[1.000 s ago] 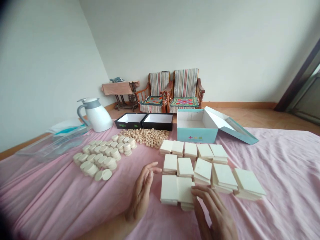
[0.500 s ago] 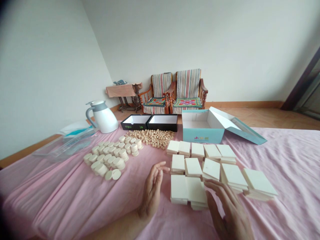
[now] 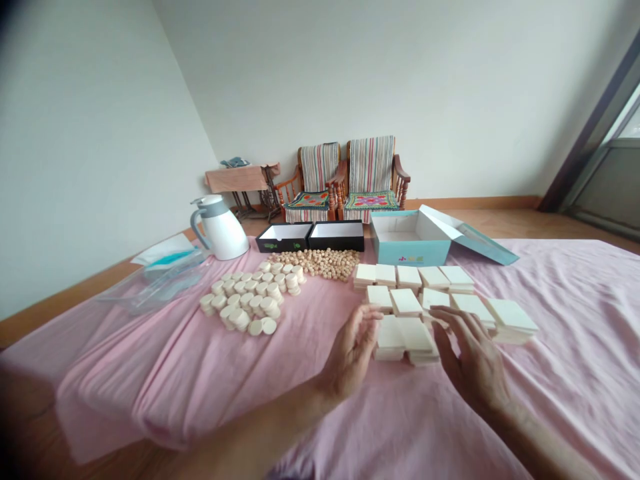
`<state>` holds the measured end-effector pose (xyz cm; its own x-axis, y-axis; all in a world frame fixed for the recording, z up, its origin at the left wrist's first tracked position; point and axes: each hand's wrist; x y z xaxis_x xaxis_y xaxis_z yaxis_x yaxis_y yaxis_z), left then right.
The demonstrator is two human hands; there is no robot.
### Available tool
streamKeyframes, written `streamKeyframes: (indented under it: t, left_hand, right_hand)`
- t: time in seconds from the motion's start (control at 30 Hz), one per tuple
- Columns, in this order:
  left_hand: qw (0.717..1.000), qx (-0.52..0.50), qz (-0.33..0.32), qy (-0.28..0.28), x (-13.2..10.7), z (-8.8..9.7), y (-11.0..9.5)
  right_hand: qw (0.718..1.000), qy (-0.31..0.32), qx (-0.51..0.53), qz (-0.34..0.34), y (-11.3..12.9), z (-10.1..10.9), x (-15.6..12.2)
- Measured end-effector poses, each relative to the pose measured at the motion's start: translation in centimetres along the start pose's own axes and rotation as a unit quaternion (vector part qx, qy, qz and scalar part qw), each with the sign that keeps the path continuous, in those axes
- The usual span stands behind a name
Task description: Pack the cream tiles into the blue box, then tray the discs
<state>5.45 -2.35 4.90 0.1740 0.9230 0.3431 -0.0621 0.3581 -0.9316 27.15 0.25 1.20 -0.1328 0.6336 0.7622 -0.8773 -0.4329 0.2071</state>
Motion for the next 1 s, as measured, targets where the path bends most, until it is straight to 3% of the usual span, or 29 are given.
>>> streamKeyframes:
  t: [0.13, 0.3, 0.47, 0.6, 0.67, 0.8, 1.0]
  left_hand:
    - [0.97, 0.152, -0.067, 0.18, -2.7, 4.7, -1.5]
    - [0.918, 0.293, -0.117, 0.241, -5.4, 11.5, 0.5]
    - [0.909, 0.355, -0.138, 0.17, -6.1, 17.4, 1.8]
    - [0.924, 0.351, -0.151, 0.015, -5.9, 21.8, 2.6]
    - [0.921, 0.355, -0.159, -0.034, -6.0, 23.3, 3.3]
    - [0.902, 0.388, -0.182, -0.053, -6.6, 24.4, 4.4]
    - [0.88, 0.44, -0.173, -0.047, -7.2, 23.9, 4.9]
  right_hand:
    - [0.999, 0.021, 0.039, 0.0, 5.5, 1.6, 0.7]
    - [0.977, 0.165, 0.133, 0.023, 13.0, -0.7, -1.0]
    - [0.956, 0.228, 0.185, -0.008, 15.7, -4.7, -2.6]
    - [0.958, 0.228, 0.165, -0.051, 16.0, -6.0, -1.7]
    - [0.957, 0.232, 0.167, -0.058, 16.7, -6.4, -0.7]
    - [0.946, 0.249, 0.201, -0.044, 19.6, -7.9, 1.5]
    - [0.945, 0.235, 0.228, -0.01, 24.2, -12.1, 3.3]
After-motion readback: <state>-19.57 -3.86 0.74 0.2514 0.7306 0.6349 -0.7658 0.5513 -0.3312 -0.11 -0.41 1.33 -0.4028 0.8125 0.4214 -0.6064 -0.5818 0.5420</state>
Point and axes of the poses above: each hand's wrist, its own x-axis towards the middle knuckle, its own z-axis out of the back of the hand, y = z × x, and after that the axes turned 7 degrees about -x, right-handed
